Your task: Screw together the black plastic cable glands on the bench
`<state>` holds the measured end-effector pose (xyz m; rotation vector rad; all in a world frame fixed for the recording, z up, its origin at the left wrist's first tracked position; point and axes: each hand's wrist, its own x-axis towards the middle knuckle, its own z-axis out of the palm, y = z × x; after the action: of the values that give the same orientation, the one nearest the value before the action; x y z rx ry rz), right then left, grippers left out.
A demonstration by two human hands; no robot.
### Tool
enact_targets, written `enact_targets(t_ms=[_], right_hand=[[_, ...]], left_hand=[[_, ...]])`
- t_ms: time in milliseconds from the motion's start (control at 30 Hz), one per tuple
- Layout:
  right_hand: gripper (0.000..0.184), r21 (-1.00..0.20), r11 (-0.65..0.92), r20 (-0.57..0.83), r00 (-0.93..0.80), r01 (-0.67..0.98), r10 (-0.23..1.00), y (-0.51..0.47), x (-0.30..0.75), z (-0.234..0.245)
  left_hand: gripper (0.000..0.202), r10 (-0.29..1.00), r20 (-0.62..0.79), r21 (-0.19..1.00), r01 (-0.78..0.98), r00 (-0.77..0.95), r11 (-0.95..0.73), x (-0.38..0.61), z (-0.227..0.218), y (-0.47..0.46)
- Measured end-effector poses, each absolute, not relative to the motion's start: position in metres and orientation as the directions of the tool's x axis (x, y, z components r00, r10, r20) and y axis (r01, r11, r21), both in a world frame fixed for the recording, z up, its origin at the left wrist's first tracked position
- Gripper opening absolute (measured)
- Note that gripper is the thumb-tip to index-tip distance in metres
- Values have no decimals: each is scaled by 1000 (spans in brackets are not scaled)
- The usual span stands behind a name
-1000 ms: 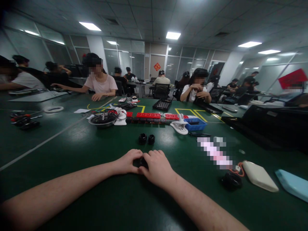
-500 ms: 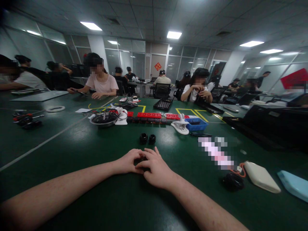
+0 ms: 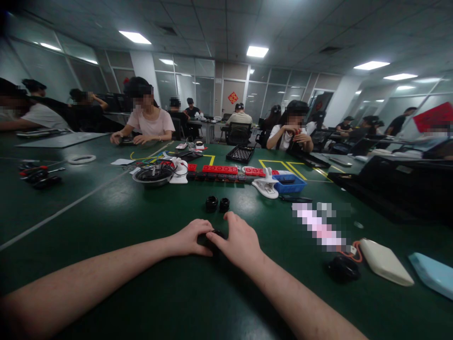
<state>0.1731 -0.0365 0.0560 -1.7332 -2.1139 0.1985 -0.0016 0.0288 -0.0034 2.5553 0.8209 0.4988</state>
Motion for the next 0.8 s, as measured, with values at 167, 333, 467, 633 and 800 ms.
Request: enact_targets(t_ms=[167,333,467,633,800], right_hand=[[41,-167,220,176,-190,961,966,-43,163,55],[25,-105,300,180,-279,948,943,-44,161,55],[21,-116,448,164,-428,886,889,-43,167,62],[31,-238,585,124,-573,776,810,-40,176,74],[46,-348,668,85,-687,658,722,-33,187,76]], left_hand=[[41,612,199,479,469,765,-742,-1,-3,29],[36,615,208,479,469,760,-742,0,-2,27],[38,624,219,488,470,750,-736,0,-3,26],[40,643,191,510,484,742,-711,0,1,25],[42,666,164,481,531,728,-698,-1,6,23]])
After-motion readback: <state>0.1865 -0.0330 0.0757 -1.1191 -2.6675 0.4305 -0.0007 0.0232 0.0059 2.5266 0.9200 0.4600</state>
